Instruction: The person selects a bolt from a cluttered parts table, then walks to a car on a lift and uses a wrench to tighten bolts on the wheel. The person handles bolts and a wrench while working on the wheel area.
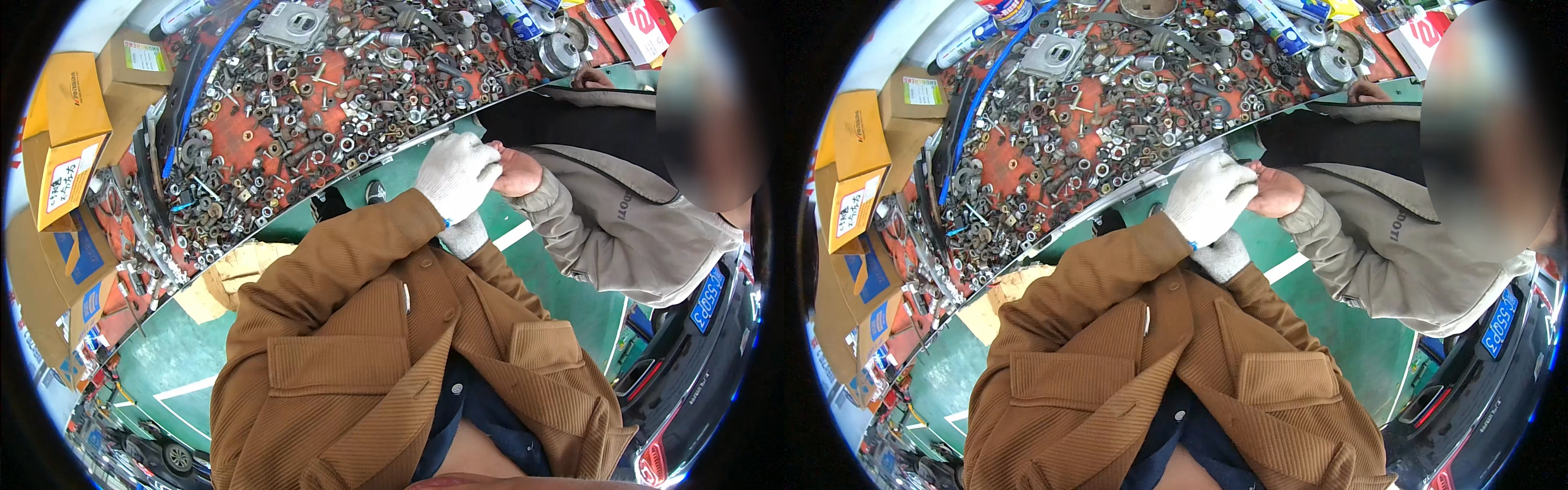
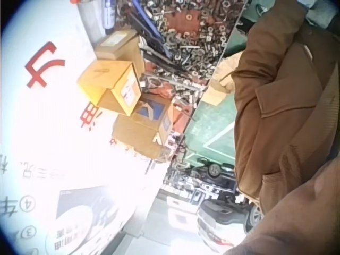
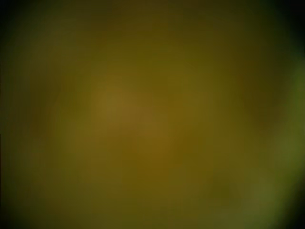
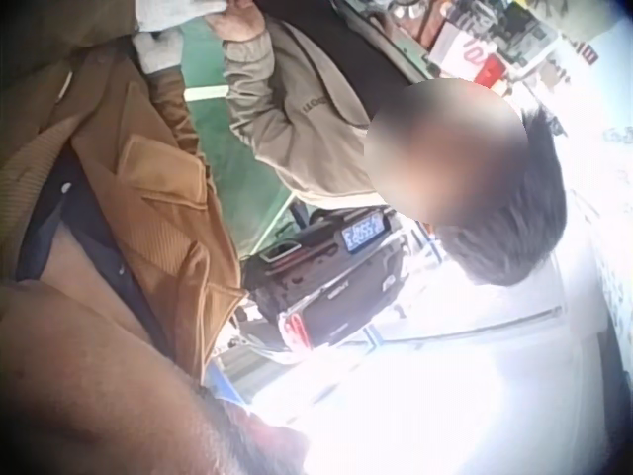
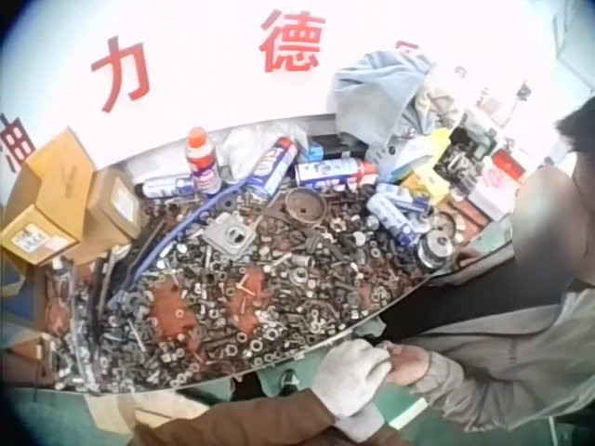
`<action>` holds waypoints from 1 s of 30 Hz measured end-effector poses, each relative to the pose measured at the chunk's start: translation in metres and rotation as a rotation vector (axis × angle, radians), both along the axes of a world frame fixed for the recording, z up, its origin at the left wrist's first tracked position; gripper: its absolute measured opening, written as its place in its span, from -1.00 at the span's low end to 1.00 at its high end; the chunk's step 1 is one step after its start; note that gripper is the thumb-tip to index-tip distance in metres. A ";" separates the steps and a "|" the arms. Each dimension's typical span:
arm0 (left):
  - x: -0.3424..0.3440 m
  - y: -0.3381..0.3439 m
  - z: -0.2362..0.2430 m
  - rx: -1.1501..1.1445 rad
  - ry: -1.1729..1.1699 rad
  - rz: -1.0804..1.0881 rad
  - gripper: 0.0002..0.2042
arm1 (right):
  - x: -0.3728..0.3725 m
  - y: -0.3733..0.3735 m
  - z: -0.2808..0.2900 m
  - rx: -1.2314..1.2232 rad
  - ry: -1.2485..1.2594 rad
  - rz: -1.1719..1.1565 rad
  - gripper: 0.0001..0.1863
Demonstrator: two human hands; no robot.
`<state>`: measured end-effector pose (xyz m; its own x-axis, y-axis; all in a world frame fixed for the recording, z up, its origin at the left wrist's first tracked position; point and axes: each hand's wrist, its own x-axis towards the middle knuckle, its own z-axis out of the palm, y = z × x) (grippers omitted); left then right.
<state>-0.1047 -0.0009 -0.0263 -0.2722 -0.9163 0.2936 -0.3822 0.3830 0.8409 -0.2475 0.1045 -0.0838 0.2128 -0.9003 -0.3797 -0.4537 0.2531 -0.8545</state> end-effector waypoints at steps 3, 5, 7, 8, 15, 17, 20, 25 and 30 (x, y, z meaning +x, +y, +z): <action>0.025 0.008 0.013 -0.063 0.060 -0.040 -0.89 | -0.007 -0.003 -0.003 0.034 0.085 0.041 -0.57; 0.071 0.019 0.036 -0.063 -0.102 0.041 -0.88 | 0.000 -0.009 0.021 0.161 0.017 -0.029 -0.63; 0.120 0.034 0.037 -0.186 -0.165 0.187 -0.81 | -0.004 -0.008 0.020 0.116 -0.003 -0.022 -0.66; 0.144 0.042 0.035 -0.224 -0.243 0.284 -0.79 | -0.007 -0.009 0.017 0.112 0.010 -0.006 -0.65; 0.218 0.050 0.033 -0.095 -0.487 0.223 -0.81 | 0.001 -0.013 0.011 0.110 -0.038 0.009 -0.66; 0.213 0.044 0.034 -0.094 -0.542 0.187 -0.80 | 0.006 -0.016 0.010 0.096 -0.053 0.032 -0.68; 0.211 0.039 0.031 0.013 -0.582 0.192 -0.79 | 0.009 -0.016 0.007 0.085 -0.096 0.017 -0.69; 0.209 0.037 0.031 -0.070 -0.632 0.146 -0.84 | 0.011 -0.016 0.016 0.123 -0.037 0.025 -0.68; 0.211 0.031 0.033 -0.111 -0.675 0.061 -0.93 | 0.017 -0.014 0.016 0.157 -0.096 -0.008 -0.69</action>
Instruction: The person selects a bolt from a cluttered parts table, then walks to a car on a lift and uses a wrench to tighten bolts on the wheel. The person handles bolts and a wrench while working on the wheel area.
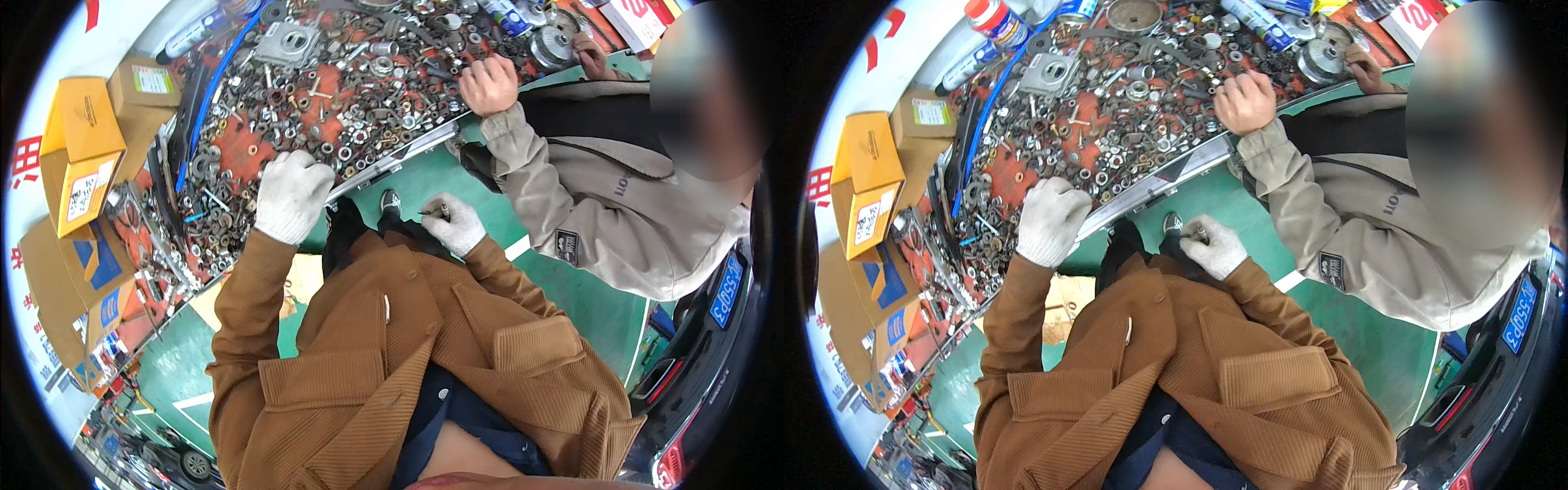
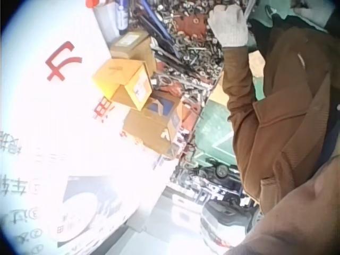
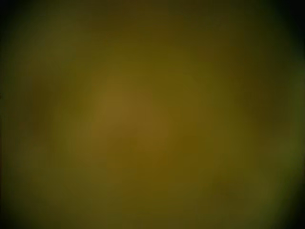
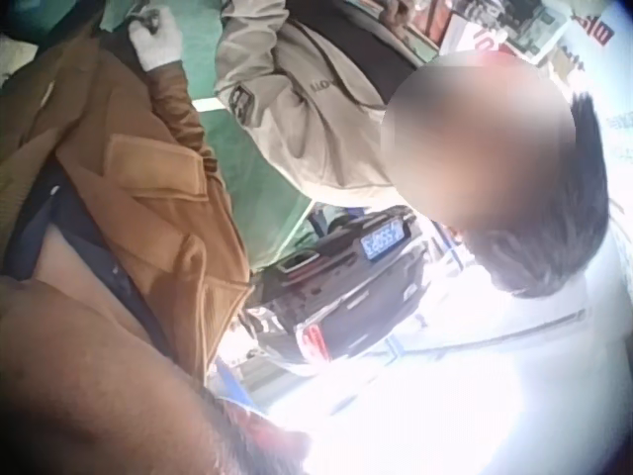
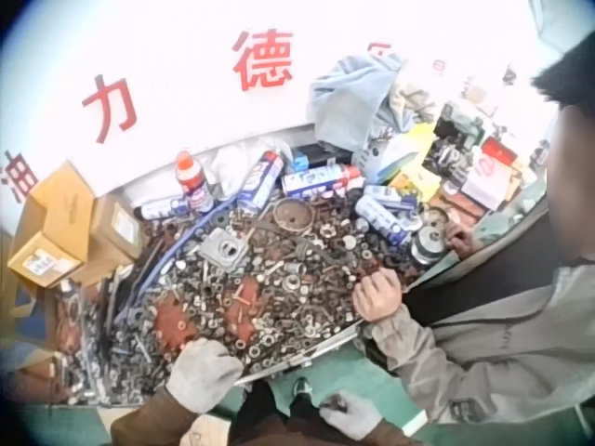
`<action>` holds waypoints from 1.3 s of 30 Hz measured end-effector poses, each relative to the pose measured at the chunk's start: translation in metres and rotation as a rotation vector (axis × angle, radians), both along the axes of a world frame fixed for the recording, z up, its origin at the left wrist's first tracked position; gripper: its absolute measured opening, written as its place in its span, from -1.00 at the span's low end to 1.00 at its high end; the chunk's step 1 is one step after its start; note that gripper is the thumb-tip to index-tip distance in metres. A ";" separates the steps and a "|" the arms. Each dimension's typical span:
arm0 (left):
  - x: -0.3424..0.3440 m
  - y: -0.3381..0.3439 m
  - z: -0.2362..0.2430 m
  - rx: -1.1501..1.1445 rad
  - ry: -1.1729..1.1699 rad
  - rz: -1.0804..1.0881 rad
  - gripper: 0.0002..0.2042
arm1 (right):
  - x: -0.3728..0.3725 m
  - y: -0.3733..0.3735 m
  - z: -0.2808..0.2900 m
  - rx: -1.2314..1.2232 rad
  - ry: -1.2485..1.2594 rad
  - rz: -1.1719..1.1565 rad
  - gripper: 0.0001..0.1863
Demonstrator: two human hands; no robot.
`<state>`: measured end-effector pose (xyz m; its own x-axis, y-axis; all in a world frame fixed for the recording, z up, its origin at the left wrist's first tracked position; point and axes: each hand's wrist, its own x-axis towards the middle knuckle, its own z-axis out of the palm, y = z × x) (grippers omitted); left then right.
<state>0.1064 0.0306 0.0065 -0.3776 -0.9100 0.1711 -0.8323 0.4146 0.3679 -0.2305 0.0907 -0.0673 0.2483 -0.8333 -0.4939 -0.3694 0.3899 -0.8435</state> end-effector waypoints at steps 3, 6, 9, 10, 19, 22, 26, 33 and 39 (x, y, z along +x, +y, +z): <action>0.000 -0.002 0.005 0.089 0.455 0.154 -0.92 | 0.003 -0.001 0.003 -0.090 0.012 -0.002 -0.70; 0.008 -0.001 -0.003 0.290 1.079 0.396 -0.87 | 0.012 -0.002 0.011 -0.075 -0.013 -0.022 -0.72; 0.004 -0.009 0.000 0.286 1.533 0.326 -0.82 | 0.024 -0.014 0.031 -0.037 -0.101 -0.031 -0.72; 0.000 -0.012 0.004 0.262 1.594 0.279 -0.82 | 0.028 -0.018 0.035 -0.019 -0.145 -0.037 -0.71; -0.024 -0.030 0.029 0.082 1.556 -0.128 -0.86 | 0.069 -0.058 0.089 -0.031 -0.696 -0.162 -0.72; -0.027 -0.031 0.031 0.088 1.506 -0.165 -0.86 | 0.091 -0.073 0.095 -0.204 -0.727 -0.143 -0.71; -0.032 -0.030 0.032 0.082 1.469 -0.082 -0.89 | 0.108 -0.084 0.106 -0.316 -0.700 -0.054 -0.69; -0.034 -0.026 0.032 0.085 1.426 -0.013 -0.89 | 0.116 -0.089 0.116 -0.212 -0.789 -0.039 -0.72; -0.037 -0.027 0.031 0.104 1.372 0.054 -0.92 | 0.116 -0.092 0.112 -0.327 -0.739 -0.091 -0.77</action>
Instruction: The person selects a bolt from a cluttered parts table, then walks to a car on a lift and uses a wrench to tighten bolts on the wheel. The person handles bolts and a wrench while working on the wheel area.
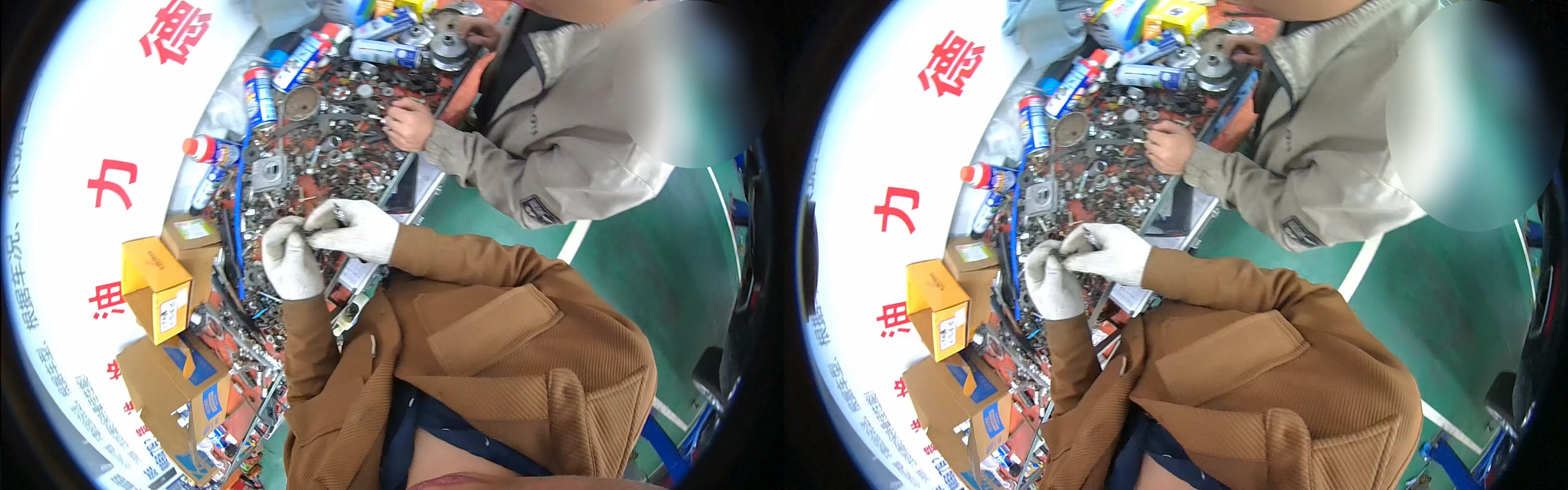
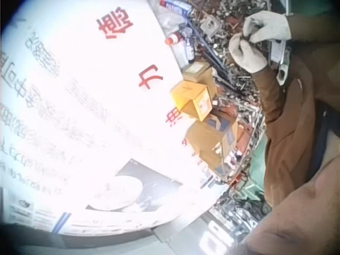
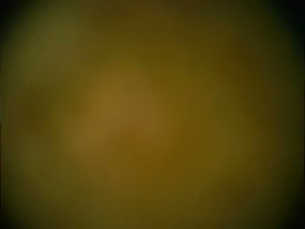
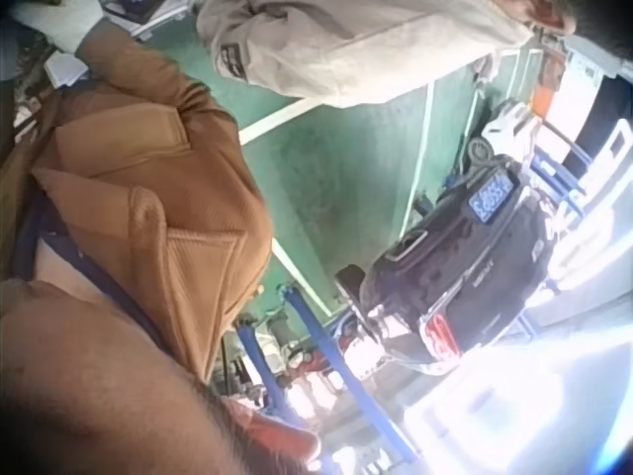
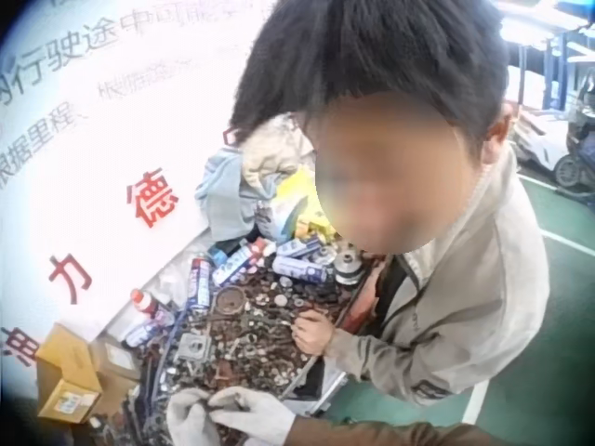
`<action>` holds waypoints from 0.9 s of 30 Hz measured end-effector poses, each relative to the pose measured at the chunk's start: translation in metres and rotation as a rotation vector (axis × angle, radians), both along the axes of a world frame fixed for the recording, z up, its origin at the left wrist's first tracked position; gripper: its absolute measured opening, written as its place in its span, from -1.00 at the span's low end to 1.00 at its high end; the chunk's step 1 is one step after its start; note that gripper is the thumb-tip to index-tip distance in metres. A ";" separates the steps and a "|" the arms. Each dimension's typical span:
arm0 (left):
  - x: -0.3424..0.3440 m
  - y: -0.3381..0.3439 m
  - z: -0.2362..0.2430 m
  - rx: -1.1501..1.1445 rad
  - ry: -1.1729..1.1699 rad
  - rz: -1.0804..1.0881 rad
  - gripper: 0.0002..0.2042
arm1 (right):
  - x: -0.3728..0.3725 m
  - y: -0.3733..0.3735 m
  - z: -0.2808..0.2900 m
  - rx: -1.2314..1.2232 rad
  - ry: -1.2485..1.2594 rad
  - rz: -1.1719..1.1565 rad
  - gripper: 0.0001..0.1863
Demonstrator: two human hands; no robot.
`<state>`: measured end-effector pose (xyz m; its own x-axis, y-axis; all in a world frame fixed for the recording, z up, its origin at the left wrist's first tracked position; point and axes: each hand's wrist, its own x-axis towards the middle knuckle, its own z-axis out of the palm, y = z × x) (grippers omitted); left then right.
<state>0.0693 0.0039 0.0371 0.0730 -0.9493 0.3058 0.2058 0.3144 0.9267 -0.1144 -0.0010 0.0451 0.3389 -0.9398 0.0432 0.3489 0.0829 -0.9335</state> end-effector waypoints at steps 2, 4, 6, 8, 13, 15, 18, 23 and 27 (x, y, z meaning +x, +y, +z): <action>-0.001 0.002 0.002 0.019 -0.056 0.041 -0.91 | -0.001 0.003 0.007 0.160 -0.104 0.002 -0.77; -0.007 -0.006 0.006 -0.021 -0.027 0.002 -0.85 | -0.006 -0.005 0.003 0.115 -0.118 0.061 -0.71; -0.015 -0.010 0.008 0.020 -0.080 0.064 -0.86 | -0.014 -0.001 0.003 0.175 -0.152 0.000 -0.69; -0.023 -0.022 0.007 0.005 -0.394 0.397 -0.87 | -0.026 0.003 0.011 0.317 -0.092 0.002 -0.65; -0.040 -0.051 0.021 -0.178 -0.461 0.475 -0.89 | -0.034 0.018 -0.015 0.395 -0.052 -0.044 -0.66; -0.042 -0.057 0.025 -0.238 -0.540 0.498 -0.88 | -0.038 0.025 -0.020 0.452 0.005 -0.013 -0.67; -0.050 -0.062 0.029 -0.264 -0.508 0.467 -0.88 | -0.038 0.032 -0.025 0.395 0.031 -0.060 -0.66; -0.054 -0.061 0.026 -0.274 -0.534 0.486 -0.89 | -0.048 0.036 -0.023 0.460 0.066 -0.016 -0.64; -0.047 -0.059 0.021 -0.286 -0.587 0.487 -0.89 | -0.042 0.040 -0.036 0.402 0.053 -0.084 -0.66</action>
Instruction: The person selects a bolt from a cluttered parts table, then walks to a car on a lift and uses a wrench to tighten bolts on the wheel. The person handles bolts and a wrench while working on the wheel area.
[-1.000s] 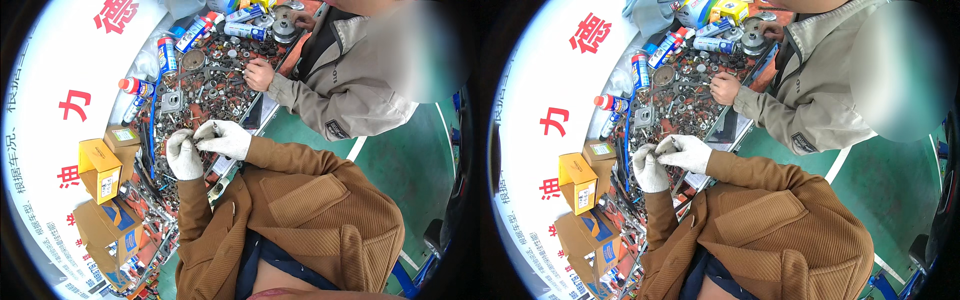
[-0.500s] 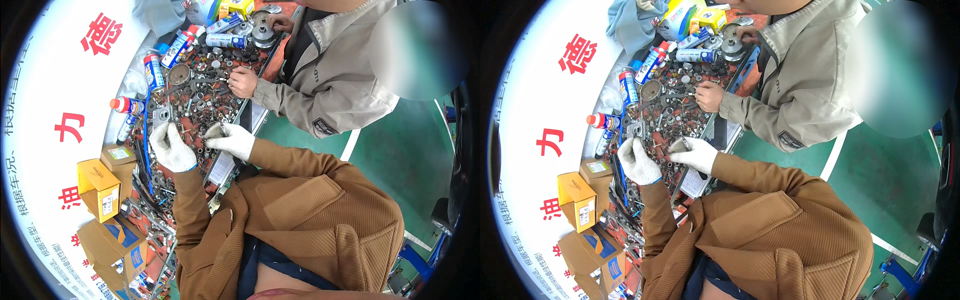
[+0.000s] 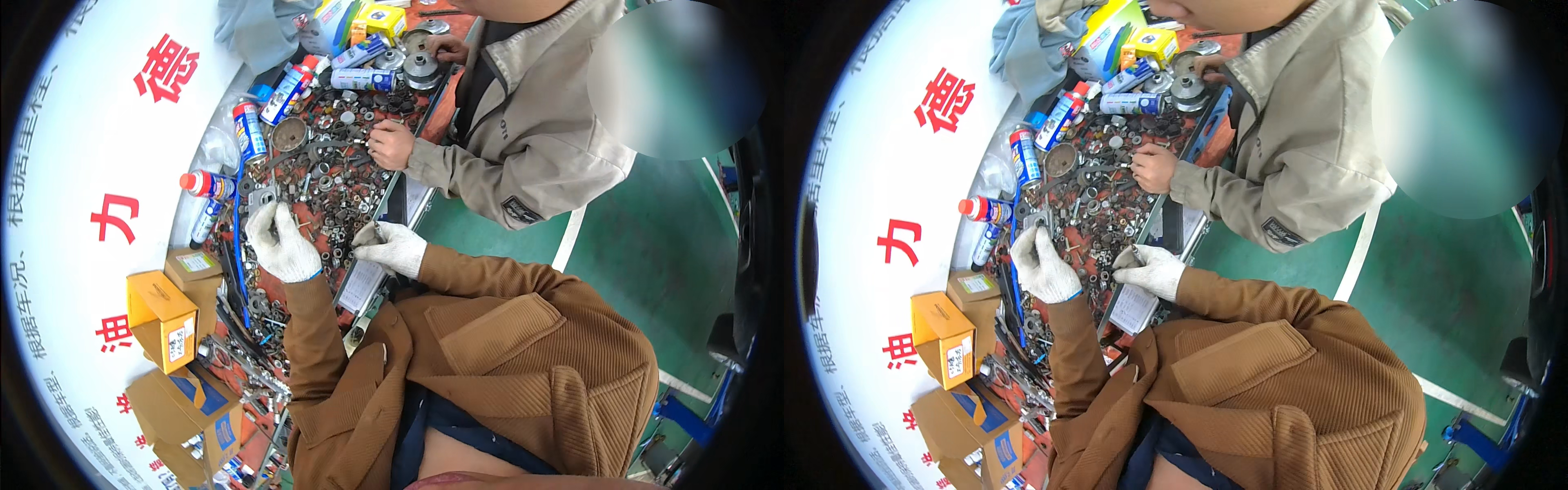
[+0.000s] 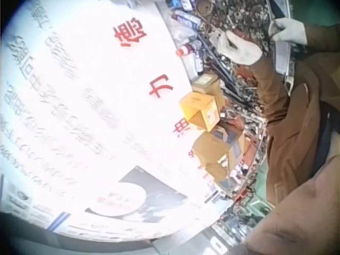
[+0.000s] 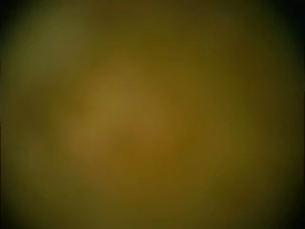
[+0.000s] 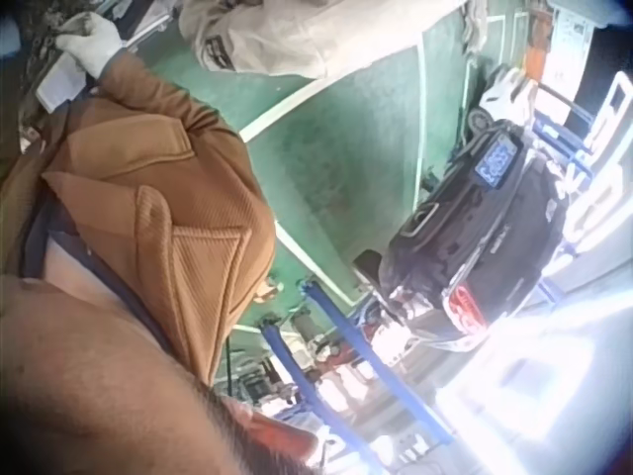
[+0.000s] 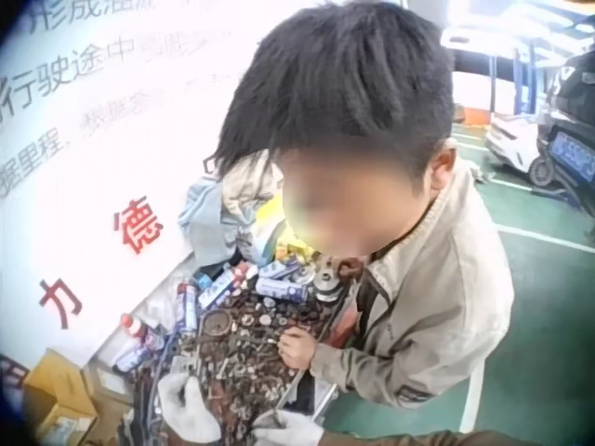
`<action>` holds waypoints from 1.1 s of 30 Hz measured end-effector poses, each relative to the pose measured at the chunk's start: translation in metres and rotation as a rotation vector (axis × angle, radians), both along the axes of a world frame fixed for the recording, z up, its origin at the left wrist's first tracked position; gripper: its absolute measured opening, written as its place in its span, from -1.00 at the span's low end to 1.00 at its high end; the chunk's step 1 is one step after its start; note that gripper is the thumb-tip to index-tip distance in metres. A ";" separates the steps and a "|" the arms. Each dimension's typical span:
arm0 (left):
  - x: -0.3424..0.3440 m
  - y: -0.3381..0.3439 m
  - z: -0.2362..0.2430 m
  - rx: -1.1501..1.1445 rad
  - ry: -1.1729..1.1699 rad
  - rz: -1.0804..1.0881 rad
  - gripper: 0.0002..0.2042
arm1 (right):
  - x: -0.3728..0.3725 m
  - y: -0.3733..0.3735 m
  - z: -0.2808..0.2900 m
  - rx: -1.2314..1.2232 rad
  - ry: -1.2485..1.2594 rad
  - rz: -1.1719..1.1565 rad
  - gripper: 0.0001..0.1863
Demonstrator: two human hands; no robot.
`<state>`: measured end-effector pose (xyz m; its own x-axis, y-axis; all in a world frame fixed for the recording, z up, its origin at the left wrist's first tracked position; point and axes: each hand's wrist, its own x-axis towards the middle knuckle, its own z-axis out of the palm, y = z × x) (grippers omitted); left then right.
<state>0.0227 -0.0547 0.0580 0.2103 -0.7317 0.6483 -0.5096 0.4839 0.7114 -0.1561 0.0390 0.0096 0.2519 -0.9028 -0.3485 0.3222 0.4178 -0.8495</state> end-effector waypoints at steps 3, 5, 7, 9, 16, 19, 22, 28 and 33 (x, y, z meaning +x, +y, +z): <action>0.019 0.017 -0.005 0.043 0.001 0.009 -0.90 | 0.003 0.008 -0.005 0.001 0.033 0.036 -0.69; 0.033 0.033 -0.023 0.134 -0.105 -0.021 -0.92 | -0.002 0.015 -0.014 0.055 0.056 0.053 -0.71; 0.048 0.052 -0.048 0.277 -0.270 0.117 -0.92 | -0.004 0.020 -0.025 0.105 0.053 0.006 -0.69; 0.058 0.069 -0.064 0.369 -0.326 0.175 -0.93 | -0.007 0.023 -0.034 0.150 0.048 -0.006 -0.69; 0.087 0.115 -0.060 0.430 -0.243 0.309 -0.75 | 0.001 0.012 -0.028 0.153 0.144 0.107 -0.70; 0.121 0.143 -0.056 0.396 -0.305 0.376 -0.79 | 0.002 0.005 -0.014 0.070 0.164 0.089 -0.77; 0.157 0.171 -0.059 0.407 -0.406 0.437 -0.75 | 0.012 -0.015 0.001 -0.023 0.270 0.080 -0.79; 0.200 0.188 -0.055 0.472 -0.632 0.433 -0.52 | 0.034 -0.042 -0.012 -0.150 0.423 0.130 -0.74; 0.233 0.203 -0.060 0.487 -0.720 0.460 -0.50 | 0.043 -0.045 -0.031 -0.118 0.474 0.123 -0.79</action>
<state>0.2553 0.1478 -0.0017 0.2147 -0.8986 0.3826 -0.9648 -0.1341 0.2264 -0.1127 -0.0063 -0.0210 0.1980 -0.9163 -0.3481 -0.1564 0.3210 -0.9341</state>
